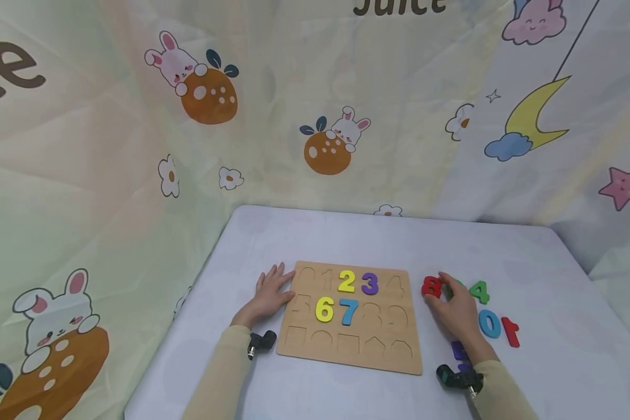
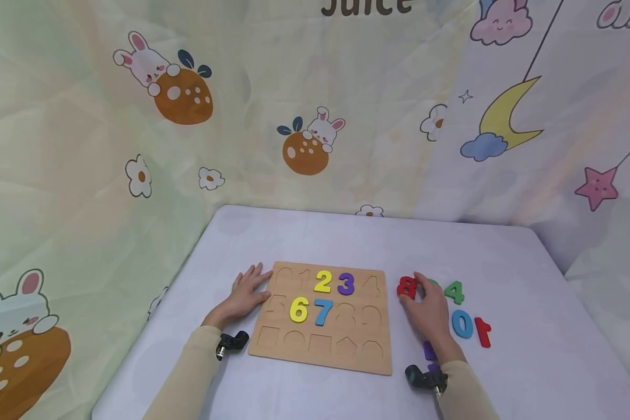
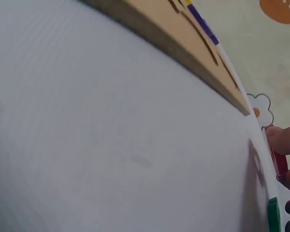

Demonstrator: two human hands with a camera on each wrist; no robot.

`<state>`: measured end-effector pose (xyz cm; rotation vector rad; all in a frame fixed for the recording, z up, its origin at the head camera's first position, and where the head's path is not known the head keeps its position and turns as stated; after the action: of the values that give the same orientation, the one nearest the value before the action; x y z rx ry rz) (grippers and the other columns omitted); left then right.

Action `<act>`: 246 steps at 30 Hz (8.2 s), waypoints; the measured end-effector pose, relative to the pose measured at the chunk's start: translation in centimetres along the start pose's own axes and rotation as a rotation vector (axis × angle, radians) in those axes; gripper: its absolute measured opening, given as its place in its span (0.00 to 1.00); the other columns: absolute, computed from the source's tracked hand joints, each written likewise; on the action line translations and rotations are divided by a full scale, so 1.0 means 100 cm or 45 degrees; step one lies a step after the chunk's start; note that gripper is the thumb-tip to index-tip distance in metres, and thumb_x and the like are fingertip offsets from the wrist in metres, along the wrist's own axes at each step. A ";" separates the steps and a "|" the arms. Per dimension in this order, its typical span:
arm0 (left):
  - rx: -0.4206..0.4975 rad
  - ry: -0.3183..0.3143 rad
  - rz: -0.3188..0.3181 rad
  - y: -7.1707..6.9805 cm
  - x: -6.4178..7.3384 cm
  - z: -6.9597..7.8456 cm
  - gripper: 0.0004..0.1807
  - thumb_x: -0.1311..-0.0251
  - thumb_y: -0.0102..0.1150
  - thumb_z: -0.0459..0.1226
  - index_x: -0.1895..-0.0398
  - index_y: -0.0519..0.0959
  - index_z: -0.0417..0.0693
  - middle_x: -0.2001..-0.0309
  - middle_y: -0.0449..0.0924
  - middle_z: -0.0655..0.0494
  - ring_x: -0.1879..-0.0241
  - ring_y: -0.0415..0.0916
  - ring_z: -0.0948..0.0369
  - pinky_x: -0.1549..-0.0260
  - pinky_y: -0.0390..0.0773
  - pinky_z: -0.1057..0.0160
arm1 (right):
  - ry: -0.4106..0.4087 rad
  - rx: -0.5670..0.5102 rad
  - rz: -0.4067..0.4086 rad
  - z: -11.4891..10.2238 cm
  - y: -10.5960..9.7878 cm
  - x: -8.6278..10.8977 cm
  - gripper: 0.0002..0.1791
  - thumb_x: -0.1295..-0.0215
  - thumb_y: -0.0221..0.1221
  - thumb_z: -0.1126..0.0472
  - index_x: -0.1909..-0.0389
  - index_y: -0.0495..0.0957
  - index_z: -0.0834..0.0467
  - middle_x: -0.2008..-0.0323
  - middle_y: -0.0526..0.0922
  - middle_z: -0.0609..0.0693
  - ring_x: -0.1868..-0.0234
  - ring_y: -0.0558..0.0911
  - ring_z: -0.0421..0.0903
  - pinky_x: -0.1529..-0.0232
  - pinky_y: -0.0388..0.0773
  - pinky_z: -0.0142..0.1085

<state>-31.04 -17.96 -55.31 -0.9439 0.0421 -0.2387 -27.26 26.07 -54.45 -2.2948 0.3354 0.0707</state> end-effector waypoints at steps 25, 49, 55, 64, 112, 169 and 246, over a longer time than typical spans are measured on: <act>-0.021 -0.012 0.002 0.003 -0.002 0.001 0.29 0.32 0.54 0.42 0.28 0.66 0.50 0.22 0.44 0.44 0.23 0.34 0.48 0.28 0.27 0.42 | -0.053 -0.267 -0.103 -0.047 0.038 0.032 0.40 0.41 0.69 0.56 0.31 0.64 0.61 0.38 0.74 0.62 0.36 0.72 0.60 0.33 0.64 0.57; 0.001 -0.035 -0.005 -0.002 -0.003 0.000 0.29 0.32 0.53 0.42 0.28 0.65 0.51 0.22 0.43 0.46 0.23 0.33 0.49 0.28 0.25 0.43 | -0.181 -0.342 -0.173 -0.052 0.061 0.046 0.43 0.45 0.72 0.56 0.30 0.64 0.58 0.36 0.72 0.58 0.32 0.66 0.59 0.32 0.58 0.61; 0.016 -0.027 -0.021 -0.003 -0.004 0.003 0.29 0.31 0.52 0.41 0.28 0.65 0.50 0.22 0.43 0.45 0.23 0.32 0.49 0.28 0.25 0.43 | -0.269 -0.375 -0.191 -0.058 0.060 0.051 0.42 0.47 0.73 0.58 0.31 0.65 0.57 0.40 0.76 0.58 0.34 0.68 0.58 0.29 0.51 0.61; 0.017 -0.045 -0.069 0.000 0.000 0.000 0.30 0.31 0.51 0.41 0.27 0.63 0.51 0.22 0.40 0.45 0.23 0.30 0.49 0.28 0.24 0.43 | -0.393 -0.295 -0.165 -0.065 0.062 0.059 0.40 0.50 0.75 0.60 0.36 0.69 0.61 0.44 0.80 0.58 0.37 0.71 0.57 0.25 0.40 0.55; -0.040 -0.009 -0.039 0.002 -0.001 0.002 0.31 0.32 0.53 0.42 0.26 0.62 0.50 0.22 0.41 0.43 0.23 0.31 0.47 0.28 0.26 0.42 | -0.464 -0.151 -0.171 -0.080 0.062 0.069 0.41 0.56 0.77 0.60 0.38 0.73 0.60 0.44 0.81 0.56 0.38 0.73 0.57 0.27 0.39 0.62; -0.019 -0.030 -0.060 0.000 -0.002 0.000 0.31 0.32 0.52 0.42 0.26 0.61 0.52 0.22 0.39 0.46 0.23 0.29 0.50 0.28 0.24 0.44 | -0.283 -0.160 -0.108 -0.049 0.004 0.040 0.34 0.41 0.68 0.64 0.34 0.68 0.61 0.38 0.74 0.62 0.33 0.67 0.63 0.36 0.63 0.63; -0.024 -0.041 -0.027 0.003 -0.001 0.002 0.31 0.33 0.53 0.42 0.27 0.63 0.51 0.22 0.42 0.46 0.23 0.31 0.49 0.28 0.25 0.44 | -0.153 0.165 -0.154 0.027 -0.037 -0.005 0.38 0.45 0.69 0.59 0.35 0.66 0.68 0.40 0.69 0.71 0.39 0.65 0.72 0.42 0.64 0.69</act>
<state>-31.03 -17.63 -55.45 -0.9668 0.0047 -0.2429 -26.64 30.55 -53.60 -2.1664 0.1350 0.1221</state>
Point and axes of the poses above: each hand's wrist, its own x-axis away from the middle knuckle, its own y-axis out of the palm, z = x × y, the point moved 5 cm from there along -x, towards the middle knuckle
